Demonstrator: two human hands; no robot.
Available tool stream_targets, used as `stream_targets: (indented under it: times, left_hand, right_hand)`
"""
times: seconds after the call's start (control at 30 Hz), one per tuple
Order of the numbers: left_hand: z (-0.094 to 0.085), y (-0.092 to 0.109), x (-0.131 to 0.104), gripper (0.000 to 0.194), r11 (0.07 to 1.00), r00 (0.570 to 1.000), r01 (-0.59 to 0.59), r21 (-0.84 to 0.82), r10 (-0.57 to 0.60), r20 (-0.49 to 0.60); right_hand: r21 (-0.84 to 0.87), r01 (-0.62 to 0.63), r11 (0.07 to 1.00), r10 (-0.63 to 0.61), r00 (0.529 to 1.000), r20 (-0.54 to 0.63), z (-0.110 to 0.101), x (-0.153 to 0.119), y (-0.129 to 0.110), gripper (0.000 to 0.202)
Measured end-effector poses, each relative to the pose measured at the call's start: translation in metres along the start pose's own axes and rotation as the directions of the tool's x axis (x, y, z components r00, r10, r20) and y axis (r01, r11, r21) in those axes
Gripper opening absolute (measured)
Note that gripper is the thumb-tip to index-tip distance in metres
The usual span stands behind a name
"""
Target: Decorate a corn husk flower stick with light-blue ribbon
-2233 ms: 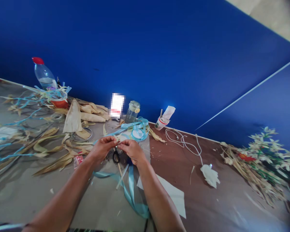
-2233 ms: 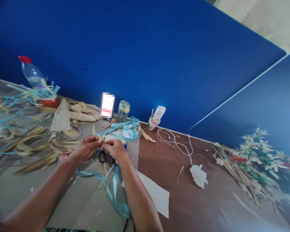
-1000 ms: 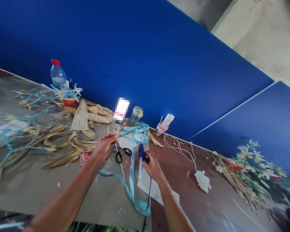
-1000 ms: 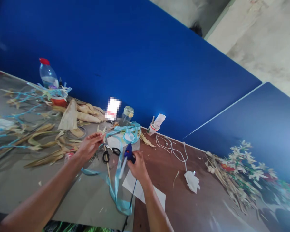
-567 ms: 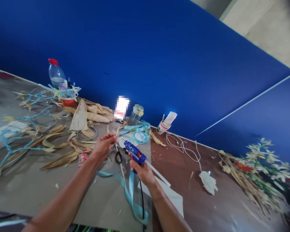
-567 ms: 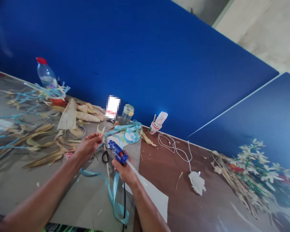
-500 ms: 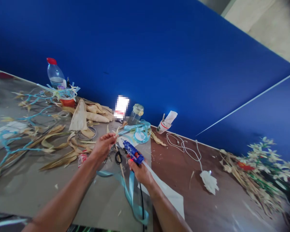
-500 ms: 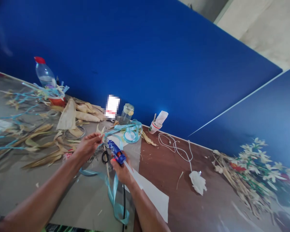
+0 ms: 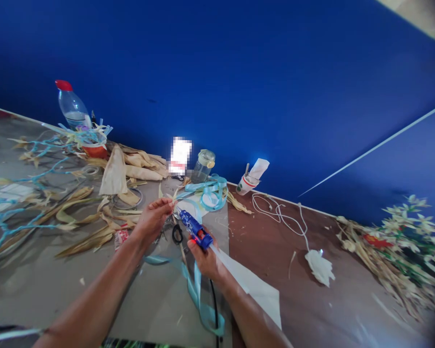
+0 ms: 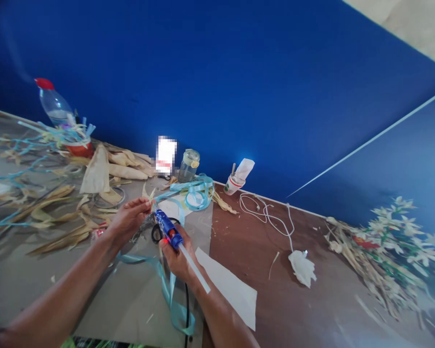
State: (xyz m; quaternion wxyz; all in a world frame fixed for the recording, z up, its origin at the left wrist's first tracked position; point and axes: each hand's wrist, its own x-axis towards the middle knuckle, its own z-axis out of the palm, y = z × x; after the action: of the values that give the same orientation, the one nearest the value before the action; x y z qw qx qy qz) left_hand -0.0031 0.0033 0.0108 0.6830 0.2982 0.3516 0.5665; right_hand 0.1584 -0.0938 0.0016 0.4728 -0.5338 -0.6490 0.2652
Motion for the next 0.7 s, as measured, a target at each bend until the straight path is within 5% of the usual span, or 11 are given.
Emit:
stream_targets:
  times: [0.7]
  left_hand:
    - [-0.0007,0.0006,0.0006,0.016,0.996,0.998,0.066,-0.064,-0.065,0.024]
  right_hand:
    - [-0.098,0.015,0.995,-0.008,0.997,0.074,-0.0017,0.0057,-0.0042,0.02]
